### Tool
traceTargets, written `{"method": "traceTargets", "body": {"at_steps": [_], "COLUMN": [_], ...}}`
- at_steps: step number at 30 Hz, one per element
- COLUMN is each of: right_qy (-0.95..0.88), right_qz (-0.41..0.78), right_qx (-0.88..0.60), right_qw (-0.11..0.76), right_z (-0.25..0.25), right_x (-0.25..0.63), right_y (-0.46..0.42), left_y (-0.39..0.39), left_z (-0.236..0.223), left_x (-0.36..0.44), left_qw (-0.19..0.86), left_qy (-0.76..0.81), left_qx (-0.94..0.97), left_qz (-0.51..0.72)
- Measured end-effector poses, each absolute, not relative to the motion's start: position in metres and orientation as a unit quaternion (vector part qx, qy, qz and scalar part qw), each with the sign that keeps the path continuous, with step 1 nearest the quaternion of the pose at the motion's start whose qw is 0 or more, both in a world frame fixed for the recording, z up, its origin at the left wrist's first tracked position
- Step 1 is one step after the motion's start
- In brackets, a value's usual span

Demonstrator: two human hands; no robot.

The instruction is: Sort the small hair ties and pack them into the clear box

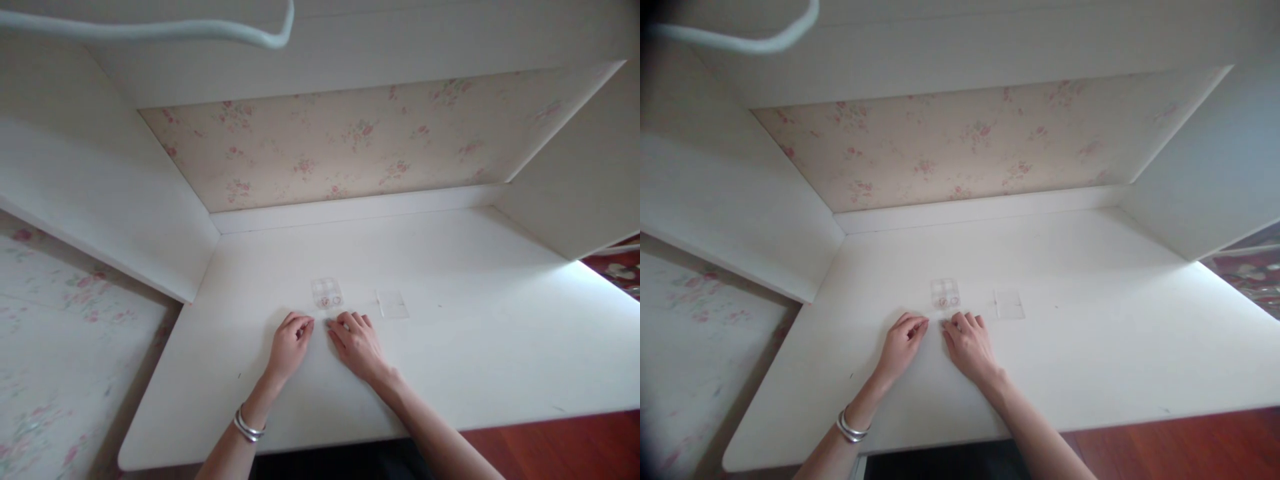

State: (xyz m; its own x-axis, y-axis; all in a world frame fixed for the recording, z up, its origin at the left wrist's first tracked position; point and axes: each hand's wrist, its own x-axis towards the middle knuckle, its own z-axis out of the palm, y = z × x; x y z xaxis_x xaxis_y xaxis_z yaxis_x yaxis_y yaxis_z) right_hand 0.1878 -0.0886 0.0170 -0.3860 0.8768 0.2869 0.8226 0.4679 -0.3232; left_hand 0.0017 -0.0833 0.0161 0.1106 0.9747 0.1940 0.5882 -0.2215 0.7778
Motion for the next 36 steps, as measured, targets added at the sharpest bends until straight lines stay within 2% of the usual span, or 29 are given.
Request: {"method": "traceTargets", "body": {"at_steps": [17,26,33,36], "right_qy": [-0.832,-0.798,-0.789,-0.775], "right_qz": [0.051,0.047,0.024,0.043], "right_qx": [-0.512,-0.537,-0.555,-0.559], "right_qw": [0.208,0.269,0.261,0.291], "right_z": [0.012,0.017,0.018,0.019], "right_x": [0.185,0.195,0.197,0.199], "right_y": [-0.084,-0.064,-0.034,-0.035], "left_y": [-0.088,-0.09,-0.09,-0.089], "left_z": [0.013,0.011,0.008,0.008], "left_x": [-0.003,-0.004,-0.004,-0.005], "left_qw": [0.293,0.299,0.289,0.281], "left_qy": [0.544,0.538,0.531,0.532], "left_qx": [0.696,0.704,0.712,0.718], "left_qz": [0.366,0.356,0.358,0.349]}}
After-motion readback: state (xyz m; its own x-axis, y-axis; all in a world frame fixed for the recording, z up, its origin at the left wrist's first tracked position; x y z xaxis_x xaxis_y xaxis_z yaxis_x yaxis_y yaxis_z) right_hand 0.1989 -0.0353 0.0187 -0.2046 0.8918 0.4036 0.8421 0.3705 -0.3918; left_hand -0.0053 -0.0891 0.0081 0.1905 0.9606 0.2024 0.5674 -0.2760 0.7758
